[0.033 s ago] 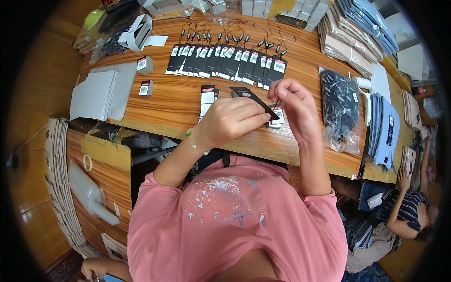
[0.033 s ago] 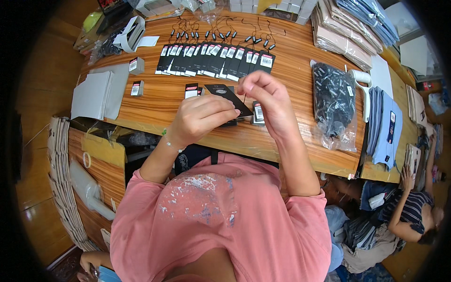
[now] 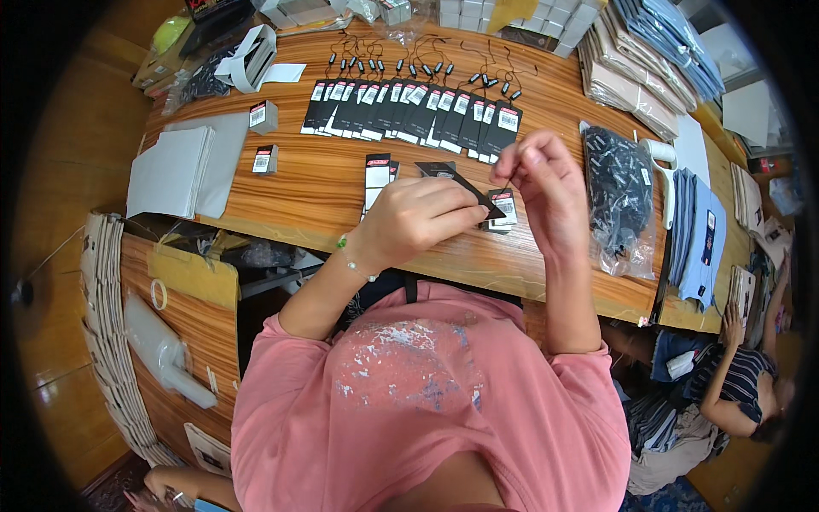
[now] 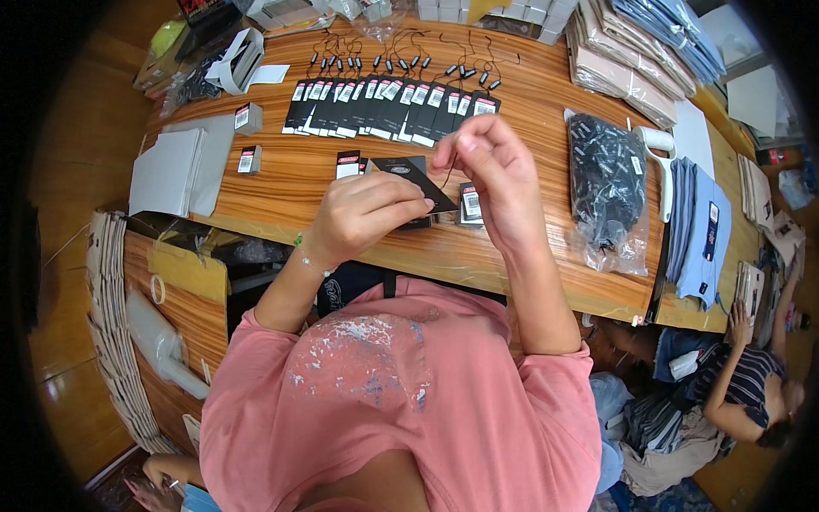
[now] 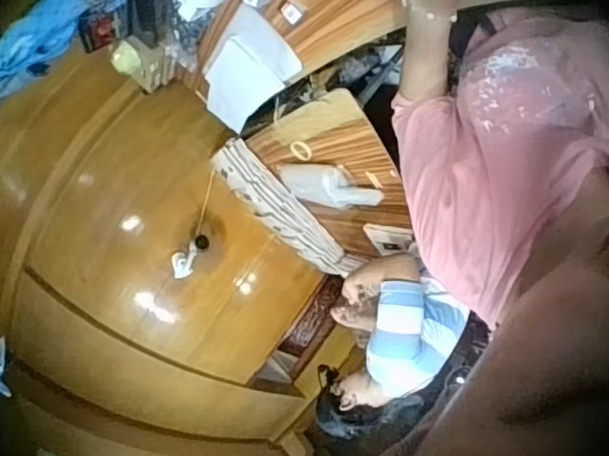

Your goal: The person attaches hang tags to black cords by hand, one at a time, and places them onto a table.

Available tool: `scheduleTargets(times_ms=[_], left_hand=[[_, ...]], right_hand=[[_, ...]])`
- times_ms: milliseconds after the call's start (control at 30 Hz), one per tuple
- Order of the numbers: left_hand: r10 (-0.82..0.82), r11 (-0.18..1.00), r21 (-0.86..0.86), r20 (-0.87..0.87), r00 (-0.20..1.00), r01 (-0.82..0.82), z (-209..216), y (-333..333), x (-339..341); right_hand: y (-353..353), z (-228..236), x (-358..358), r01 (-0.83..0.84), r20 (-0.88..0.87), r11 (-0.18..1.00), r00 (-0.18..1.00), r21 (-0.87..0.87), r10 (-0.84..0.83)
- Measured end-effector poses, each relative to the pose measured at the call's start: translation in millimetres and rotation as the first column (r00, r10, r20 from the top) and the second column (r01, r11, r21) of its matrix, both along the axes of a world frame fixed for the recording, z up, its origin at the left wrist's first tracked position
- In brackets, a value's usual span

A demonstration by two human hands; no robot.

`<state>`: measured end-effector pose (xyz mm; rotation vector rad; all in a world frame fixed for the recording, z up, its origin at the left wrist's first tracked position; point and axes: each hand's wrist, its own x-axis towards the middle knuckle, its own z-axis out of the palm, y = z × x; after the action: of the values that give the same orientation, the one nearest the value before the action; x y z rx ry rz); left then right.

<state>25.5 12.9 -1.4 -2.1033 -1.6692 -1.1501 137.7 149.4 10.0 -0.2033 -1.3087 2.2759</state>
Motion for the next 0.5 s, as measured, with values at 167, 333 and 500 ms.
scheduleTargets(times_ms=[167,333,500], left_hand=[[0.013,0.993,-0.114,0.202,0.979,0.011,-12.2,-15.4,-4.6],[0.421,0.876,-0.405,0.373,0.827,-0.263,-39.3,-36.2,-60.1],[0.572,0.731,-0.592,0.263,0.777,-0.338,-72.5,-49.9,-97.7]], right_hand=[[-3.1,11.7,-2.0,0.043,-0.147,0.998,0.988,0.047,-0.036],[-13.5,14.6,-0.5,0.086,-0.162,0.991,0.985,0.104,-0.068],[-15.2,10.9,-1.3,0.115,-0.148,0.99,0.984,0.082,-0.102]])
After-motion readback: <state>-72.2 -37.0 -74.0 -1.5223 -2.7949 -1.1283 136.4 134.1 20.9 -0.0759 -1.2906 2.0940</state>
